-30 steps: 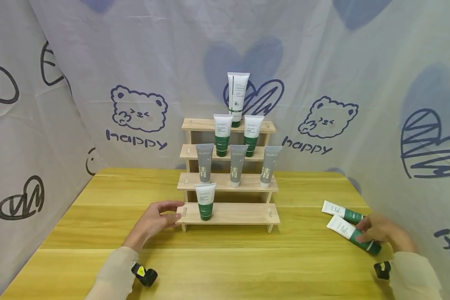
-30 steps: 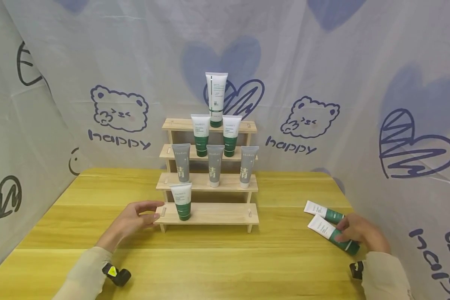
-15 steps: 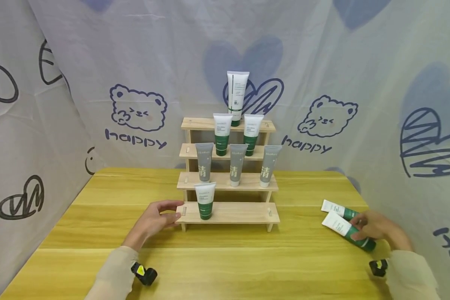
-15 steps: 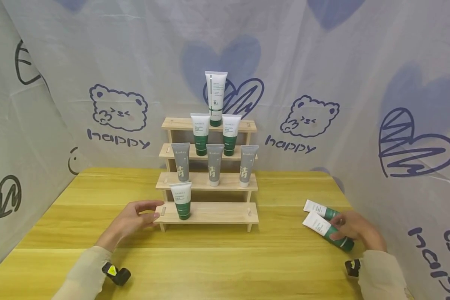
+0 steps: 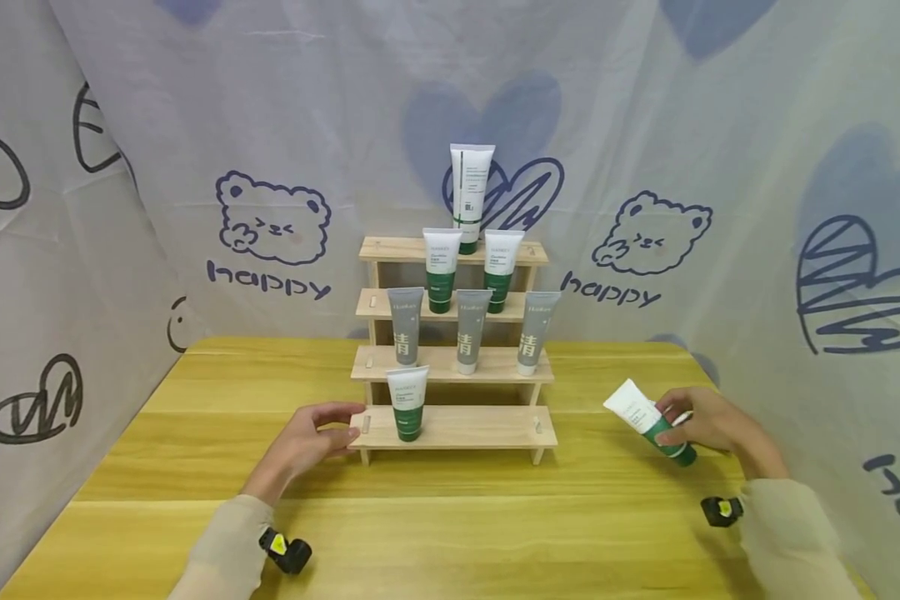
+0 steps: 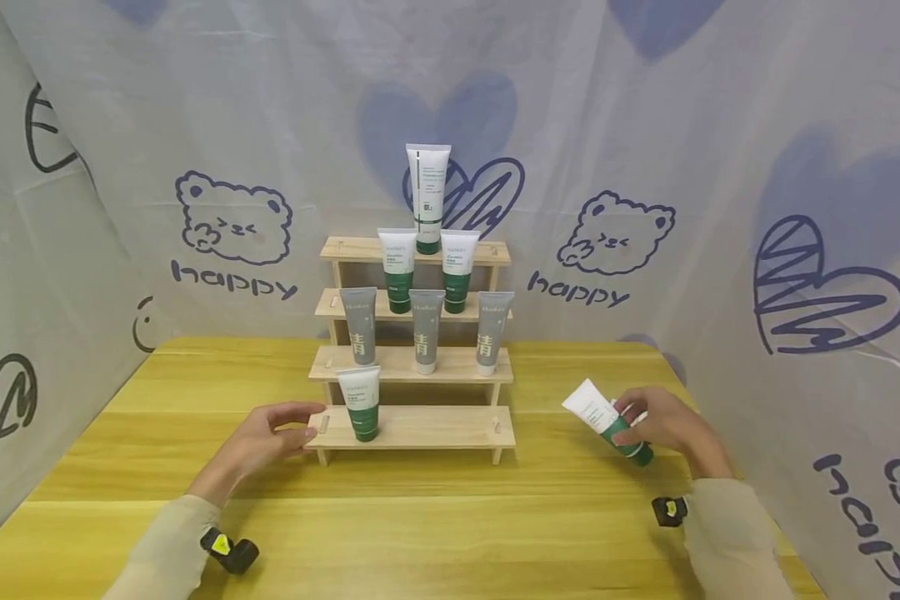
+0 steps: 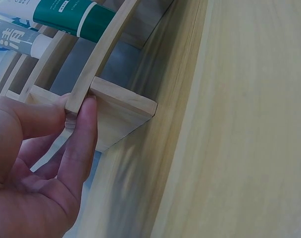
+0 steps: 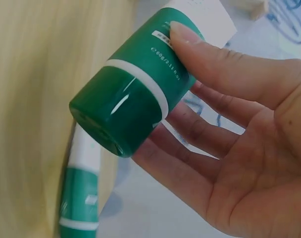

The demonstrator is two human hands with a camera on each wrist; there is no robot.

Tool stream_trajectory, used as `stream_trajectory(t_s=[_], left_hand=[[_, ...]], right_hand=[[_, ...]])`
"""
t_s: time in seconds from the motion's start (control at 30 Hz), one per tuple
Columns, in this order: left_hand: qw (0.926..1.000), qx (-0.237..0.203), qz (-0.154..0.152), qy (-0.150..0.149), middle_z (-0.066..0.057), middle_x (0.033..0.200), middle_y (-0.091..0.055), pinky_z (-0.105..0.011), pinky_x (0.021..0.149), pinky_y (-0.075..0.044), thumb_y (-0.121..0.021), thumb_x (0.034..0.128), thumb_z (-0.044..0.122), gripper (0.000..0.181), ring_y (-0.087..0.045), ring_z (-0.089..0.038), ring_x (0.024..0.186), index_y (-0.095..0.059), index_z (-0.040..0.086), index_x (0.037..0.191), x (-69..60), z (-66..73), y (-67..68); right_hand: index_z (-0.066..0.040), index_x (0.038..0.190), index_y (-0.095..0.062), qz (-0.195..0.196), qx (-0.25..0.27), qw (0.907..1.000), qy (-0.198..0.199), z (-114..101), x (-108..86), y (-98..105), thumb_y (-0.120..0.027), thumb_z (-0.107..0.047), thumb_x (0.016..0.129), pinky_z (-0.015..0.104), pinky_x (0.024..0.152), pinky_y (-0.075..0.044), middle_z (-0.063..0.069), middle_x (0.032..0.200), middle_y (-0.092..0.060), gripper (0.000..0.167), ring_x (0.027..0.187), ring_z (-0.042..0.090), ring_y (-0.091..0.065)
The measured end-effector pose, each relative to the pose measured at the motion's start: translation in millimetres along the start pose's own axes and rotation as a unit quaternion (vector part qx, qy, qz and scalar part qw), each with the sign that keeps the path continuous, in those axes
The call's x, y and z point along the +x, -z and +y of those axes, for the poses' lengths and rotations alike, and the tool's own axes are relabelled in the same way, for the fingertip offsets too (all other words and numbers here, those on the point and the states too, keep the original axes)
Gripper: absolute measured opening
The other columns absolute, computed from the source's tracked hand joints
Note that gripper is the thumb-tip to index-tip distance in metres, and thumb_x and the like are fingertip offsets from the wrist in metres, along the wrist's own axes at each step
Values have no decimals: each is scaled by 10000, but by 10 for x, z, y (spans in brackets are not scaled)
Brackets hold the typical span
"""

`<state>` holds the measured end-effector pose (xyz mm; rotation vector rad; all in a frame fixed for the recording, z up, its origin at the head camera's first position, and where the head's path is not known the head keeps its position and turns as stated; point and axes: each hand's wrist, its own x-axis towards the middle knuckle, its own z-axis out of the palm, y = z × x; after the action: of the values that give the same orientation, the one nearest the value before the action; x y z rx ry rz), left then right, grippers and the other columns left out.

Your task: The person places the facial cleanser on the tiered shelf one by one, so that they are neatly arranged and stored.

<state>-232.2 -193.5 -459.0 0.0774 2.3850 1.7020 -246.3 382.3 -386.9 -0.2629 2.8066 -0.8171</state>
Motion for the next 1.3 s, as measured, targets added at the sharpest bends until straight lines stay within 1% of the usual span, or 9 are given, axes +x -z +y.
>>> stream_trajectory(t_s=[0.17,0.27,0.43,0.57,0.67,0.87,0.97,1.17,1.3], left_hand=[[10000,-37,0,-11,-220,1436,-566,-311,913,-629,-687,983,108,442,-677,-213,1101,-614,71,1417,7,-2,-5],[10000,-36,-4,-23,-222,1414,-571,-303,906,-630,-688,983,110,442,-679,-203,1083,-614,68,1417,9,2,-3],[9999,-98,-38,-41,-230,1466,-553,-310,910,-630,-682,988,107,448,-679,-201,1101,-604,59,1426,11,7,4],[9999,-88,-43,-62,-228,1491,-542,-323,919,-629,-676,993,109,443,-675,-214,1125,-602,56,1426,9,7,-1],[9999,-73,-60,-60,-227,1489,-544,-334,929,-627,-667,999,111,439,-673,-217,1134,-598,57,1429,3,1,0],[9998,-155,-82,-78,-236,1484,-545,-350,938,-626,-664,998,100,442,-675,-220,1133,-593,47,1431,-7,-2,7],[9998,-150,-84,-86,-233,1483,-546,-344,935,-626,-664,1000,105,440,-673,-214,1130,-594,49,1431,-3,-3,12],[9995,-186,-157,-187,-250,1489,-524,-358,930,-629,-664,1000,106,455,-664,-221,1142,-582,29,1441,-5,-9,2],[9997,-158,-93,-143,-234,1482,-539,-346,926,-630,-675,991,107,451,-670,-207,1123,-598,48,1431,4,-6,2]], right_hand=[[40,1106,-681,9,189,9995,255,-238,79,-45,-852,-108,817,314,752,-580,148,1025,-705,367,953,280,-697],[37,1097,-678,5,271,9989,393,-362,123,-75,-849,-93,818,355,777,-605,149,1024,-699,352,955,281,-697],[37,1092,-677,53,444,9973,580,-575,186,-151,-852,-76,812,462,888,-610,149,1031,-688,349,971,276,-681],[32,1093,-680,56,638,9959,636,-737,252,-225,-851,-56,806,473,917,-606,150,1041,-678,346,976,270,-671],[31,1091,-683,26,656,9954,697,-837,297,-273,-853,-37,799,465,922,-609,150,1041,-682,345,973,262,-668],[30,1069,-698,-11,644,9933,957,-963,360,-365,-860,-16,784,452,912,-615,152,1020,-701,331,953,245,-667],[29,1062,-702,-46,752,9912,1088,-992,390,-413,-861,-10,781,438,898,-621,150,1014,-707,325,946,239,-674],[21,1066,-698,-133,1114,9872,1132,-1049,425,-486,-859,-5,781,419,891,-622,141,1010,-707,328,930,227,-686],[29,1072,-692,-136,1252,9851,1175,-1110,448,-525,-856,6,777,421,889,-625,156,1027,-708,338,934,239,-695]])
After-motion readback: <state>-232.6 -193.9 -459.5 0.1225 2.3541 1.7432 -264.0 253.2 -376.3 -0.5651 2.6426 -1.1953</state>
